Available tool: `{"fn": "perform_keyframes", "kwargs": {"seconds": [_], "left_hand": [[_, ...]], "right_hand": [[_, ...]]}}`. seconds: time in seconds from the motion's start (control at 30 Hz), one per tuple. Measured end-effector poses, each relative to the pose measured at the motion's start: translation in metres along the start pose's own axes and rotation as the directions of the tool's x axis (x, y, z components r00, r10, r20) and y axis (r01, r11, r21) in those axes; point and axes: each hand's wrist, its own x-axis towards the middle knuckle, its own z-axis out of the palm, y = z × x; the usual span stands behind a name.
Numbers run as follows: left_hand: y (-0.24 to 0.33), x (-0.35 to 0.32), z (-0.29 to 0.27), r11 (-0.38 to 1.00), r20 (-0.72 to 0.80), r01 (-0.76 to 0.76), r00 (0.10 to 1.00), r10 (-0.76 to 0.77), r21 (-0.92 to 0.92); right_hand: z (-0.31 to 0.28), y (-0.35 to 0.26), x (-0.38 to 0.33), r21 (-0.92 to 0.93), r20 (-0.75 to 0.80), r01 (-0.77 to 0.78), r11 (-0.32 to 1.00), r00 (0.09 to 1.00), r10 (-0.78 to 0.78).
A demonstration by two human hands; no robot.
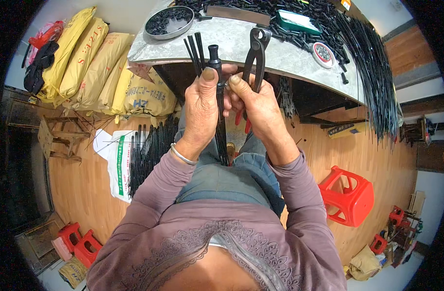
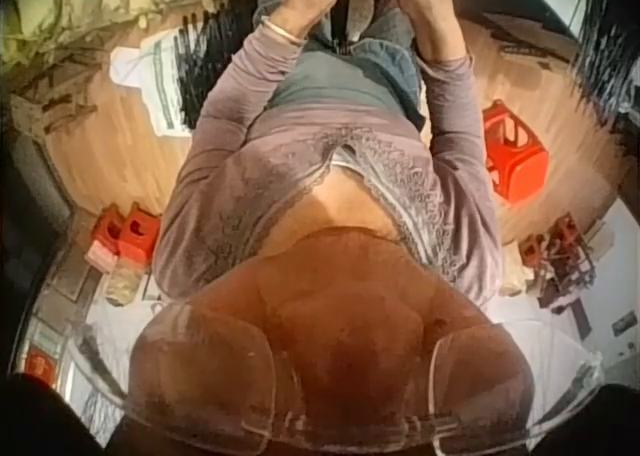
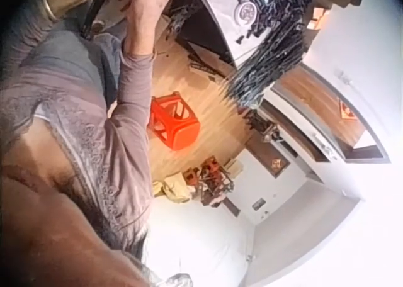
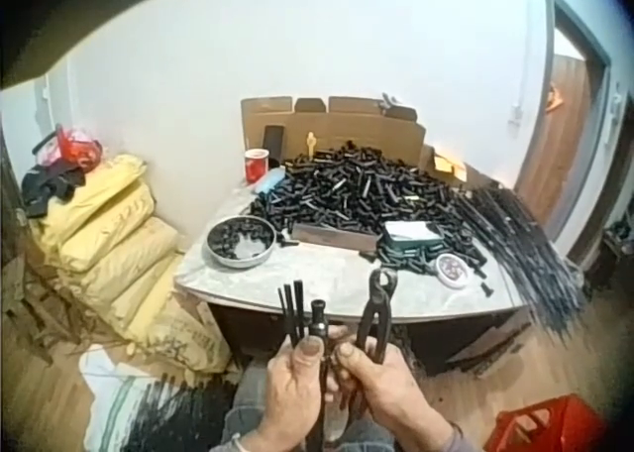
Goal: The recorder is bundling and processing black cable-like rods using a fixture and pliers on a workbench.
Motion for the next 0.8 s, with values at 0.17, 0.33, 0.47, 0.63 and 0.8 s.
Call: {"fn": "perform_keyframes", "kwargs": {"seconds": [0.17,0.33,0.47,0.63,0.8], "left_hand": [[0.001,0.000,0.002,1.000,0.003,0.002,1.000,-0.002,-0.002],[0.003,0.000,0.003,1.000,-0.001,-0.010,1.000,0.010,0.000],[0.003,0.000,0.005,1.000,-0.008,-0.003,1.000,0.003,-0.020],[0.003,0.000,0.006,0.999,-0.010,0.001,1.000,-0.002,-0.040],[0.004,-0.002,0.009,1.000,-0.011,-0.010,1.000,0.010,-0.021]], "right_hand": [[0.000,0.003,-0.002,-0.001,-0.041,0.023,1.000,0.999,-0.023],[-0.002,0.005,-0.004,-0.043,-0.029,0.046,0.998,0.998,-0.047],[0.000,0.004,-0.005,-0.076,-0.025,0.055,0.996,0.998,-0.057],[0.004,0.007,-0.006,-0.110,-0.093,0.147,0.983,0.983,-0.157],[0.008,0.008,-0.009,-0.225,-0.132,0.222,0.949,0.958,-0.255]]}}
